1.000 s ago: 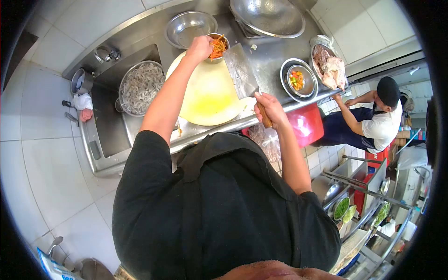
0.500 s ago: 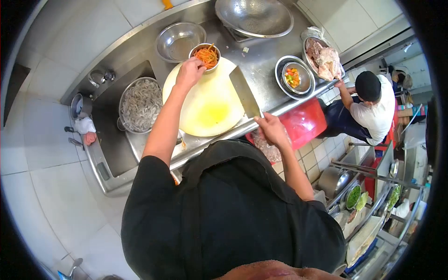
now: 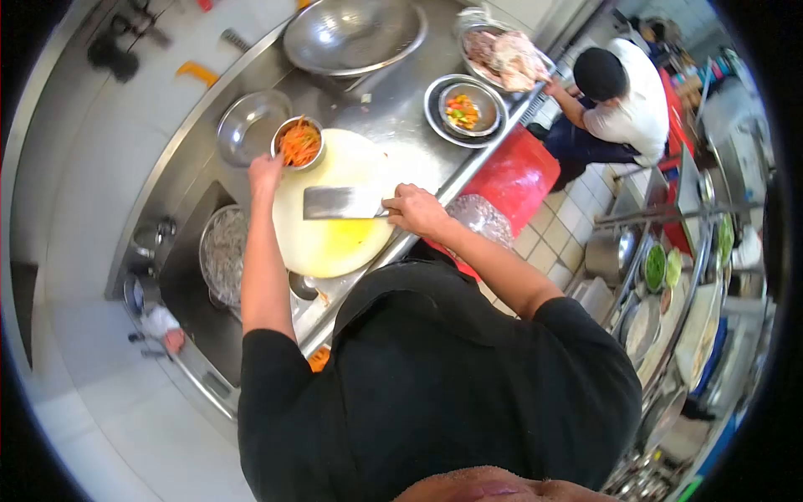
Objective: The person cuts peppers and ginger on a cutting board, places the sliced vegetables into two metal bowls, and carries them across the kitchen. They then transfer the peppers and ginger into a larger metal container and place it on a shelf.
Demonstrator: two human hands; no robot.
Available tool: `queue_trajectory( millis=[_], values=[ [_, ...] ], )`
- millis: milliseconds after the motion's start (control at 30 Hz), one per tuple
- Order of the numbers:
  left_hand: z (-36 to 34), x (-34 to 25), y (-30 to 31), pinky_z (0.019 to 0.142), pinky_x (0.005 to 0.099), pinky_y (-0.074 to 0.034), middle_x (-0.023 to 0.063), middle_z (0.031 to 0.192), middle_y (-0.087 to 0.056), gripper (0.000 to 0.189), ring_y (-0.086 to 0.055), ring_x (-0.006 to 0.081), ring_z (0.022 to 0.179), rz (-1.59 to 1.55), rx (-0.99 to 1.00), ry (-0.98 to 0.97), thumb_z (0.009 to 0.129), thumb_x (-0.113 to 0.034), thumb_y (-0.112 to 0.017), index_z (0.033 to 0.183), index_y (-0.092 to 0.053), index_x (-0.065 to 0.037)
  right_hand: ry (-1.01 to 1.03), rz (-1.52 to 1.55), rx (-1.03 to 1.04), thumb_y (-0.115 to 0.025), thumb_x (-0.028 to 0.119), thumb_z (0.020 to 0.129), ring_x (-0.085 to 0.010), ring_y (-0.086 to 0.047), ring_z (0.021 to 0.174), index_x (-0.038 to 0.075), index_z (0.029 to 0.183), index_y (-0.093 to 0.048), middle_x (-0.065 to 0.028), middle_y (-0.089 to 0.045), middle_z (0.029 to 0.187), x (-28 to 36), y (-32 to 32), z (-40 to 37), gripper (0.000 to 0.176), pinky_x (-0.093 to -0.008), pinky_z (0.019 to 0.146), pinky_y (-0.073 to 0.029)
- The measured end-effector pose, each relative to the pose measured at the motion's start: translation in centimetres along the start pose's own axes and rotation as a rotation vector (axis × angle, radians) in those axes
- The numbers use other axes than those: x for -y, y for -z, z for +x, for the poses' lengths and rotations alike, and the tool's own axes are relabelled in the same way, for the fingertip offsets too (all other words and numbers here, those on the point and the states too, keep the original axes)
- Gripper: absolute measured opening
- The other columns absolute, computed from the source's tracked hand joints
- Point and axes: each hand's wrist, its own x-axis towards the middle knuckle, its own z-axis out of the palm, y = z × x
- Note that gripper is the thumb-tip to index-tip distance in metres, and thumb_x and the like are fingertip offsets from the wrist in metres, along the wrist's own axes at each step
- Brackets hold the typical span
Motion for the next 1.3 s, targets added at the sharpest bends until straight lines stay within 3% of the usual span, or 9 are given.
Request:
queue_trajectory(
  millis=[100, 233, 267, 300, 367, 600, 867, 1133, 1300],
  values=[
    [-0.4, 1.3, -0.5, 0.045, 0.0360, -0.054, 0.0161, 0.074, -0.068, 0.021, -0.065, 0.0211, 0.051, -0.466, 0.050, 0.101, 0.085, -0.013, -0.063, 0.082, -0.066, 0.008, -0.252, 0.150, -0.204, -0.075, 0.029, 0.088, -0.0373, -0.068, 0.097, 0.011, 0.109, -0.075, -0.0172, -0.070, 0.104, -4.3, -1.5, 1.6, 0.028, -0.0459, 0.087, -0.055],
    [-2.6, 3.1, 1.6, 0.055, 0.0350, -0.060, 0.0146, 0.081, -0.066, 0.015, -0.065, 0.0210, 0.058, -0.510, 0.017, 0.160, 0.088, -0.011, -0.063, 0.085, -0.062, 0.003, -0.599, 0.435, -0.739, -0.068, 0.031, 0.094, -0.0407, -0.073, 0.087, -0.002, 0.097, -0.077, -0.0242, -0.075, 0.091, -13.9, 3.1, 4.4, 0.034, -0.0459, 0.080, -0.056],
    [-3.8, 3.2, 2.6, 0.055, 0.0340, -0.059, 0.0136, 0.081, -0.066, 0.014, -0.065, 0.0199, 0.058, -0.541, -0.021, 0.147, 0.088, -0.011, -0.063, 0.085, -0.062, 0.003, -0.786, 0.327, -0.681, -0.066, 0.032, 0.095, -0.0349, -0.075, 0.085, -0.008, 0.092, -0.075, -0.0253, -0.073, 0.083, -18.2, 3.7, 4.8, 0.041, -0.0440, 0.075, -0.057],
    [-5.1, 3.0, 4.0, 0.055, 0.0330, -0.058, 0.0126, 0.080, -0.066, 0.014, -0.064, 0.0189, 0.057, -0.573, -0.060, 0.133, 0.088, -0.011, -0.063, 0.085, -0.062, 0.003, -1.060, 0.727, -0.495, -0.065, 0.025, 0.096, -0.0344, -0.075, 0.088, -0.013, 0.106, -0.069, -0.0254, -0.073, 0.096, -16.8, 7.9, 4.8, 0.039, -0.0421, 0.067, -0.061],
    [-7.0, 3.7, 6.3, 0.048, 0.0326, -0.054, 0.0129, 0.075, -0.066, 0.015, -0.065, 0.0189, 0.056, -0.606, -0.134, 0.146, 0.086, -0.007, -0.061, 0.081, -0.064, 0.007, -1.094, 1.088, -0.628, -0.063, 0.018, 0.100, -0.0351, -0.075, 0.078, -0.010, 0.132, -0.054, -0.0242, -0.068, 0.117, -19.6, 8.2, 6.2, 0.044, -0.0409, 0.066, -0.067],
    [-15.1, 4.9, 11.9, 0.049, 0.0321, -0.051, 0.0051, 0.067, -0.059, 0.011, -0.056, 0.0138, 0.055, -0.405, -0.093, 0.119, 0.085, -0.006, -0.060, 0.077, -0.060, 0.002, -1.103, 1.455, -0.808, -0.054, 0.002, 0.097, -0.0476, -0.070, 0.100, -0.009, 0.144, -0.042, -0.0251, -0.053, 0.140, -22.3, 5.8, 8.5, 0.050, -0.0499, 0.071, -0.069],
    [-21.4, 6.8, 8.6, 0.047, 0.0330, -0.039, 0.0015, 0.059, -0.047, 0.023, -0.043, 0.0096, 0.053, -0.299, 0.008, -0.004, 0.079, -0.002, -0.062, 0.064, -0.045, -0.001, -0.972, 1.390, -0.951, -0.062, 0.002, 0.091, -0.0356, -0.074, 0.073, -0.013, 0.119, -0.054, -0.0241, -0.065, 0.108, -19.7, 7.7, 6.1, 0.033, -0.0428, 0.063, -0.068],
    [-29.6, -1.4, 0.3, 0.052, 0.0300, -0.042, 0.0005, 0.061, -0.053, 0.017, -0.047, 0.0093, 0.056, -0.360, 0.377, -0.006, 0.079, 0.001, -0.062, 0.065, -0.053, -0.002, -0.567, 1.704, -0.804, -0.063, 0.006, 0.096, -0.0233, -0.073, 0.077, -0.002, 0.115, -0.061, -0.0147, -0.072, 0.102, -10.9, 5.3, -16.4, 0.021, -0.0378, 0.065, -0.065],
    [-36.4, -7.4, -8.2, 0.049, 0.0260, -0.037, 0.0004, 0.063, -0.057, 0.008, -0.048, 0.0092, 0.050, -0.378, 0.612, 0.043, 0.083, -0.003, -0.061, 0.075, -0.062, -0.002, -0.956, 1.631, -0.862, -0.065, 0.008, 0.092, -0.0204, -0.069, 0.073, -0.001, 0.114, -0.060, -0.0113, -0.067, 0.094, -8.9, -1.0, -36.7, 0.024, -0.0378, 0.061, -0.065]
  ],
)
